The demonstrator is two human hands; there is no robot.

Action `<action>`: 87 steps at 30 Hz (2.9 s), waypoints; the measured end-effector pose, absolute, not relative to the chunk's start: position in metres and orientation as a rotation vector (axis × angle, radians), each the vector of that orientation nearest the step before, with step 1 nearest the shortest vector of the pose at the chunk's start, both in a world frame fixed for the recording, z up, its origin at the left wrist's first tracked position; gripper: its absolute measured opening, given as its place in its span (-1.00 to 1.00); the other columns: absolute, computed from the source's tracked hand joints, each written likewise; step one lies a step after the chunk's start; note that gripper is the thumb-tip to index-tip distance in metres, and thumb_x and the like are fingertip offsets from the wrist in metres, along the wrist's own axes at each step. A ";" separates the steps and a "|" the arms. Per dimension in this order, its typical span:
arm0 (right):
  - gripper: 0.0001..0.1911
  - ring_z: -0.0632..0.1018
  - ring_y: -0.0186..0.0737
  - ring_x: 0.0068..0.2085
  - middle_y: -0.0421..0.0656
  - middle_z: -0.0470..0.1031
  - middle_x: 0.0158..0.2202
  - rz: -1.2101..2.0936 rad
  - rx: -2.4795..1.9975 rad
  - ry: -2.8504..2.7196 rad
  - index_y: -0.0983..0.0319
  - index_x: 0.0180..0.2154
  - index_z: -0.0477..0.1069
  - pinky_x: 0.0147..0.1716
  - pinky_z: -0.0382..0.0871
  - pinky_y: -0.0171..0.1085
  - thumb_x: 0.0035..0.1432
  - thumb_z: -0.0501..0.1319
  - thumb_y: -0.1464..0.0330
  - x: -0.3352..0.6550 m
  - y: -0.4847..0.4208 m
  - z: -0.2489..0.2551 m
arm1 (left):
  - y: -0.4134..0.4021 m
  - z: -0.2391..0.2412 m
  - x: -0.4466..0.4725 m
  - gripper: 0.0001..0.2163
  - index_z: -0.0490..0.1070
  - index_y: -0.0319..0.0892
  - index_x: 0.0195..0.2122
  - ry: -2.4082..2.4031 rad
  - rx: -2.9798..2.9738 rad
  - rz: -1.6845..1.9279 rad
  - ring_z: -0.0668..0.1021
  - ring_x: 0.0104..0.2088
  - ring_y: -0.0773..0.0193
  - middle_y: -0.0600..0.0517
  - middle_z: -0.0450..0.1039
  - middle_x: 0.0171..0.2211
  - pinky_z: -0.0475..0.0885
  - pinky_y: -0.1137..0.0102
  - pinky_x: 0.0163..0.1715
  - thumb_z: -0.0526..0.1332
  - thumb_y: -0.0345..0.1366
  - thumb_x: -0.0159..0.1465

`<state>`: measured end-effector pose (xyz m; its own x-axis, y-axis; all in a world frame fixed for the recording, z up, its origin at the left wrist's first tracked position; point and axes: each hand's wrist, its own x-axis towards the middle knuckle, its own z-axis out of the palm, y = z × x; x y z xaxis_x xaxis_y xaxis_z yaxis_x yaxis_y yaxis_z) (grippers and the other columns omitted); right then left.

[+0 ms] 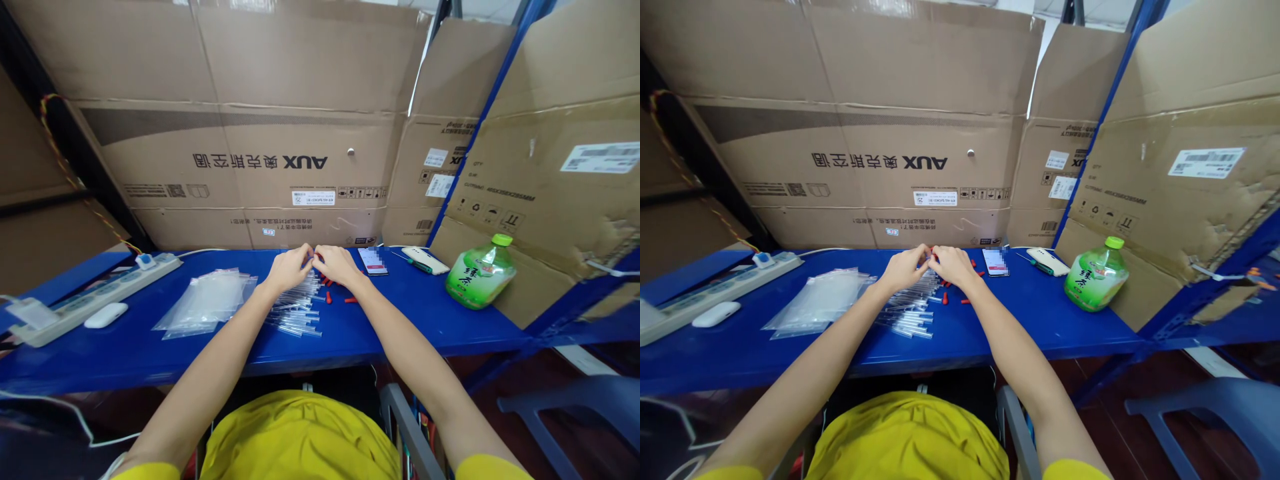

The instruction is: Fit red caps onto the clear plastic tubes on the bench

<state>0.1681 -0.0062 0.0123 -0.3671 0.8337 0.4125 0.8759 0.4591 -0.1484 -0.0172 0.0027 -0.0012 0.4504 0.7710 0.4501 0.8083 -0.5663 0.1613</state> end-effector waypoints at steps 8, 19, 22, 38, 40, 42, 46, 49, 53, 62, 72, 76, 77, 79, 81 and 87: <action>-0.76 0.61 -0.05 -0.14 0.01 0.65 -0.08 -0.152 -1.550 -2.174 0.19 -0.10 0.47 -0.25 0.21 -0.24 0.41 0.03 0.33 0.159 -0.008 0.008 | 0.003 -0.002 -0.012 -0.66 0.45 -0.10 0.05 -1.482 -2.564 -0.544 0.68 -0.15 0.02 -0.18 0.65 -0.13 0.38 0.33 -0.25 -0.10 -0.18 0.54; -0.88 0.12 -0.30 -0.55 -0.35 0.02 -0.56 0.954 -0.779 -1.734 0.11 -0.40 0.16 -0.49 0.16 -0.34 0.19 -0.01 0.27 0.165 0.010 0.001 | -0.002 0.006 -0.008 -0.59 0.36 -0.15 -0.37 -1.255 -2.782 -1.376 0.34 -0.52 0.34 0.12 0.28 -0.56 0.17 0.42 -0.41 -0.01 0.00 0.51; -0.87 0.00 -0.33 -0.56 -0.38 -0.08 -0.54 1.098 -0.611 -1.556 0.09 -0.40 0.08 -0.55 0.09 -0.36 0.14 0.04 0.25 0.170 0.013 0.006 | -0.005 0.010 -0.008 -0.54 0.22 -0.15 -0.46 -1.254 -2.753 -1.660 0.23 -0.53 0.37 0.15 0.13 -0.58 0.14 0.42 -0.44 0.00 0.06 0.49; -0.74 0.52 -0.11 -0.02 -0.17 0.63 -0.17 -0.068 -1.447 -2.115 0.08 0.03 0.47 -0.12 0.31 -0.26 0.32 0.29 0.24 0.212 0.032 -0.009 | 0.033 -0.023 -0.035 -0.76 0.60 -0.10 -0.15 -1.473 -2.816 -0.606 0.60 -0.19 0.16 -0.04 0.64 -0.18 0.39 0.38 -0.23 0.21 -0.11 0.38; -0.76 0.51 -0.10 -0.02 -0.13 0.62 -0.15 -0.115 -1.490 -2.162 0.09 0.00 0.53 -0.09 0.33 -0.25 0.32 0.29 0.24 0.209 0.029 -0.007 | 0.032 -0.023 -0.034 -0.74 0.60 -0.10 -0.13 -1.466 -2.846 -0.621 0.60 -0.20 0.16 -0.02 0.64 -0.19 0.40 0.37 -0.22 0.20 -0.08 0.39; -0.77 0.51 -0.08 -0.02 -0.09 0.60 -0.15 -0.158 -1.542 -2.174 0.10 -0.01 0.57 -0.07 0.33 -0.23 0.32 0.30 0.24 0.207 0.026 -0.005 | 0.032 -0.024 -0.033 -0.70 0.59 -0.10 -0.13 -1.442 -2.841 -0.683 0.59 -0.16 0.14 -0.03 0.63 -0.17 0.42 0.33 -0.15 0.15 -0.04 0.43; -0.78 0.47 -0.02 0.03 -0.04 0.62 -0.13 -0.214 -1.596 -2.197 0.12 -0.06 0.62 -0.02 0.32 -0.17 0.35 0.27 0.21 0.206 0.020 0.001 | 0.037 -0.027 -0.036 -0.64 0.58 -0.11 -0.09 -1.495 -2.594 -0.871 0.53 0.04 0.03 -0.11 0.56 -0.02 0.40 0.20 0.08 0.05 -0.04 0.49; -0.73 0.43 0.03 0.06 -0.02 0.62 -0.08 -0.228 -1.642 -2.222 0.15 -0.16 0.64 0.02 0.31 -0.11 0.38 0.24 0.15 0.205 0.018 0.003 | 0.049 -0.036 -0.043 -0.67 0.56 -0.09 -0.01 -1.677 -2.427 -0.901 0.49 0.12 -0.01 -0.14 0.51 0.09 0.40 0.14 0.12 0.05 -0.08 0.49; -0.65 0.41 0.06 0.08 0.02 0.60 -0.07 -0.220 -1.685 -2.229 0.17 -0.23 0.65 0.04 0.30 -0.07 0.39 0.21 0.09 0.204 0.019 0.001 | 0.066 -0.050 -0.051 -0.63 0.51 -0.12 0.08 -1.904 -2.431 -0.758 0.49 0.18 -0.02 -0.15 0.50 0.20 0.41 0.14 0.14 -0.03 -0.13 0.52; -0.65 0.43 0.04 0.08 0.02 0.58 -0.04 -0.232 -1.646 -2.174 0.18 -0.12 0.62 0.02 0.30 -0.09 0.47 0.11 0.17 0.200 0.019 0.001 | 0.074 -0.049 -0.052 -0.51 0.59 -0.19 0.01 -1.937 -2.497 -0.551 0.50 0.22 -0.02 -0.20 0.54 0.17 0.40 0.19 0.19 -0.10 -0.05 0.53; -0.69 0.42 -0.01 0.06 -0.03 0.59 -0.05 -0.178 -1.516 -2.221 0.16 -0.13 0.59 0.02 0.28 -0.10 0.48 0.09 0.23 0.189 0.016 -0.001 | 0.063 -0.038 -0.053 -0.70 0.59 -0.11 -0.01 -2.061 -2.351 -0.509 0.61 0.05 -0.04 -0.15 0.66 -0.04 0.49 0.21 0.01 0.12 -0.15 0.42; -0.72 0.41 0.00 0.07 -0.04 0.59 0.00 -0.180 -1.511 -2.195 0.14 -0.05 0.55 0.01 0.27 -0.09 0.47 0.07 0.30 0.188 0.013 0.000 | 0.068 -0.046 -0.056 -0.67 0.54 0.00 0.13 -1.939 -2.421 -0.608 0.55 0.16 0.02 -0.07 0.58 0.13 0.48 0.20 0.08 0.07 -0.21 0.45; -0.72 0.40 0.00 0.08 -0.04 0.59 0.01 -0.181 -1.513 -2.193 0.14 -0.03 0.55 0.01 0.26 -0.09 0.48 0.07 0.31 0.188 0.013 0.000 | 0.070 -0.048 -0.056 -0.67 0.57 0.01 0.09 -1.881 -2.475 -0.607 0.53 0.18 0.04 -0.05 0.56 0.16 0.47 0.20 0.11 0.05 -0.21 0.46; -0.72 0.40 0.00 0.08 -0.05 0.59 0.02 -0.182 -1.517 -2.191 0.14 -0.03 0.54 0.00 0.26 -0.09 0.48 0.05 0.31 0.188 0.013 0.000 | 0.074 -0.051 -0.055 -0.67 0.60 0.01 0.01 -1.762 -2.596 -0.604 0.53 0.19 0.08 0.00 0.57 0.16 0.44 0.22 0.16 0.03 -0.22 0.46; -0.71 0.40 0.00 0.08 -0.06 0.59 0.02 -0.183 -1.516 -2.189 0.14 -0.03 0.54 0.00 0.25 -0.10 0.49 0.04 0.31 0.187 0.013 0.000 | 0.077 -0.052 -0.053 -0.69 0.60 -0.01 -0.03 -1.682 -2.677 -0.613 0.55 0.16 0.11 0.02 0.61 0.10 0.43 0.25 0.17 0.05 -0.22 0.45; -0.68 0.41 0.00 0.08 -0.05 0.60 0.03 -0.172 -1.515 -2.166 0.13 -0.02 0.53 0.02 0.25 -0.10 0.52 0.00 0.26 0.186 0.012 0.001 | 0.081 -0.055 -0.048 -0.78 0.58 -0.06 -0.09 -1.622 -2.743 -0.748 0.63 0.05 0.12 0.00 0.67 -0.01 0.46 0.27 0.10 0.14 -0.26 0.37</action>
<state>0.1864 0.0124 0.0012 -0.2654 0.8491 0.4567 0.9104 0.3766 -0.1712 -0.0483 0.0808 -0.0547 0.4070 0.8570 0.3161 0.7970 -0.5023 0.3356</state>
